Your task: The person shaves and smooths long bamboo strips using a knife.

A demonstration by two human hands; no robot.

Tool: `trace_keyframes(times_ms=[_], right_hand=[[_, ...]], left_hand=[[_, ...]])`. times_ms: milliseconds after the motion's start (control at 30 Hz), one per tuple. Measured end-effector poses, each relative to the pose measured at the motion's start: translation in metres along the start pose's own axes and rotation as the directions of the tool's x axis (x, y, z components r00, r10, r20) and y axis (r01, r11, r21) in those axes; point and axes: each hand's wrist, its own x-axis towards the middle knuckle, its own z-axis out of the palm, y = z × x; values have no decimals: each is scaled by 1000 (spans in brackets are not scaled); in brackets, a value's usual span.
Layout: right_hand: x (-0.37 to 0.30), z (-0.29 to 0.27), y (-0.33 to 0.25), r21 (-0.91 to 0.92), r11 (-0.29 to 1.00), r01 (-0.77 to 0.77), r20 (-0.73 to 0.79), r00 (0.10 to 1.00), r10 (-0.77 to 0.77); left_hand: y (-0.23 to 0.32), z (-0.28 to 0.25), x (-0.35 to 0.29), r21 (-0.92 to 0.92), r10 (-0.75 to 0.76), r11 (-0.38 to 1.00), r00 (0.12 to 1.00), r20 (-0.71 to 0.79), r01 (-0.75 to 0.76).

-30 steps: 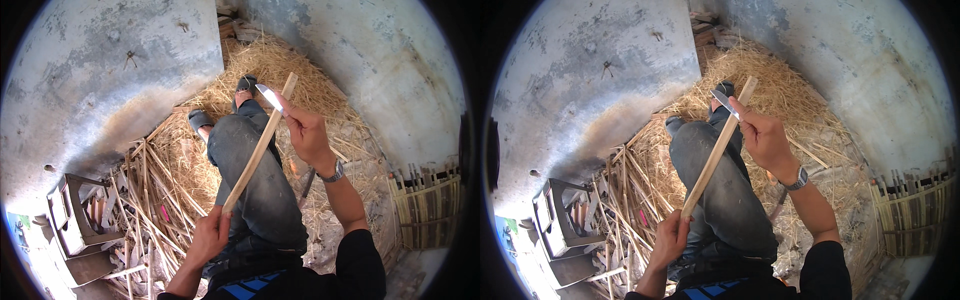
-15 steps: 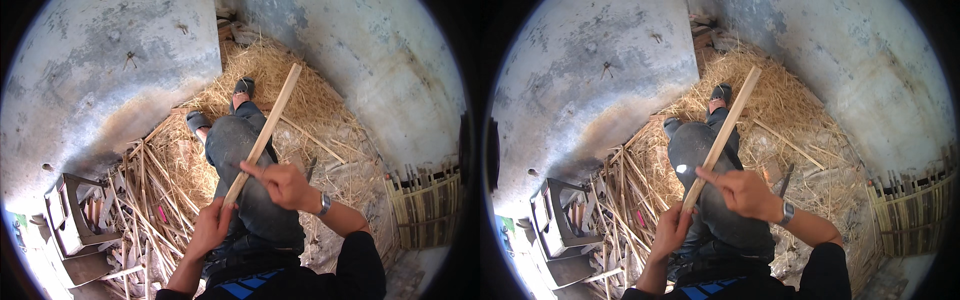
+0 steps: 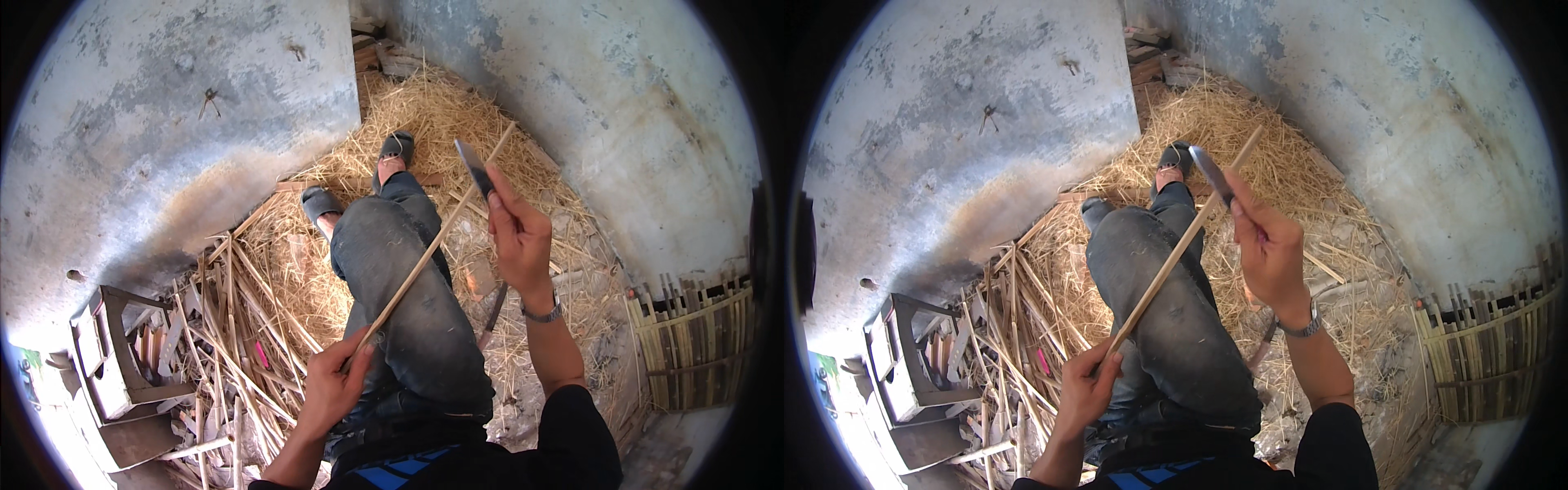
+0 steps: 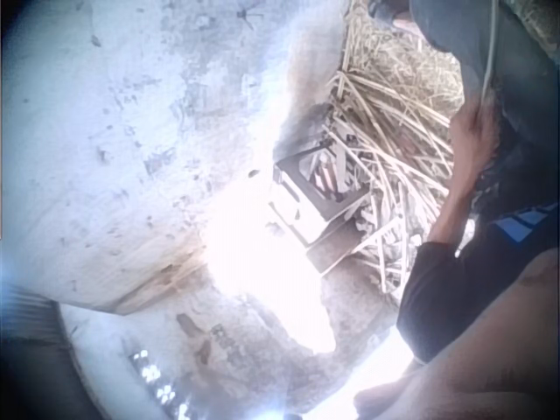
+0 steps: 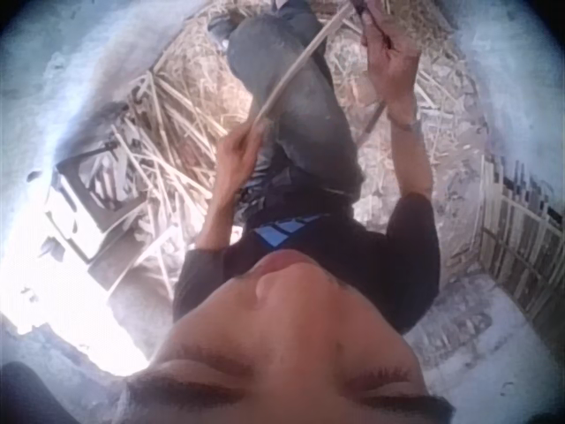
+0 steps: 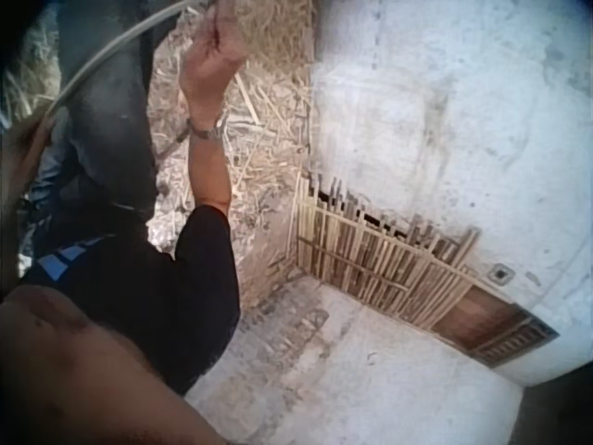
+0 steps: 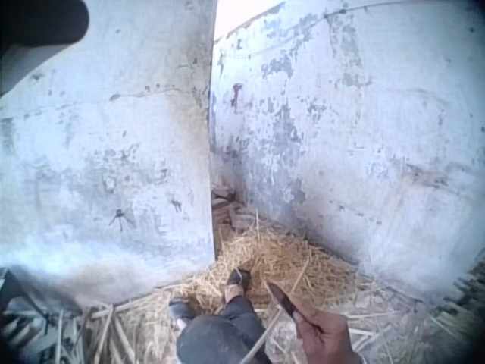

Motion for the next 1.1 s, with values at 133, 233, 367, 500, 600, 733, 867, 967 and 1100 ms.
trace_keyframes(times_ms=[133,233,367,500,600,733,867,967,1100], right_hand=[[24,3,18,-69,994,87,-128,987,-96],[35,4,25,-198,974,108,-166,976,-142],[41,7,33,-225,955,191,-173,957,-232],[15,25,21,-126,974,188,-22,981,-192],[0,35,24,-58,970,234,-8,972,-235],[-22,30,4,-13,991,130,164,978,-126],[-53,34,-13,52,985,166,344,923,-173],[-66,31,-28,38,994,105,431,896,-112],[-68,27,-27,53,990,128,500,855,-137]], left_hand=[[-5,-2,-7,89,115,990,992,-47,-111],[-10,0,-13,156,149,978,987,-65,-138],[-7,4,-15,204,149,970,986,-80,-130],[1,11,-13,79,54,996,993,-103,-46],[10,14,-12,10,-82,996,993,-83,83],[11,13,-12,-18,-135,991,988,-69,134],[3,14,-9,-9,-102,995,990,-92,102],[6,13,-4,-49,-104,994,993,-54,102],[0,7,0,-102,-134,986,991,22,136]])
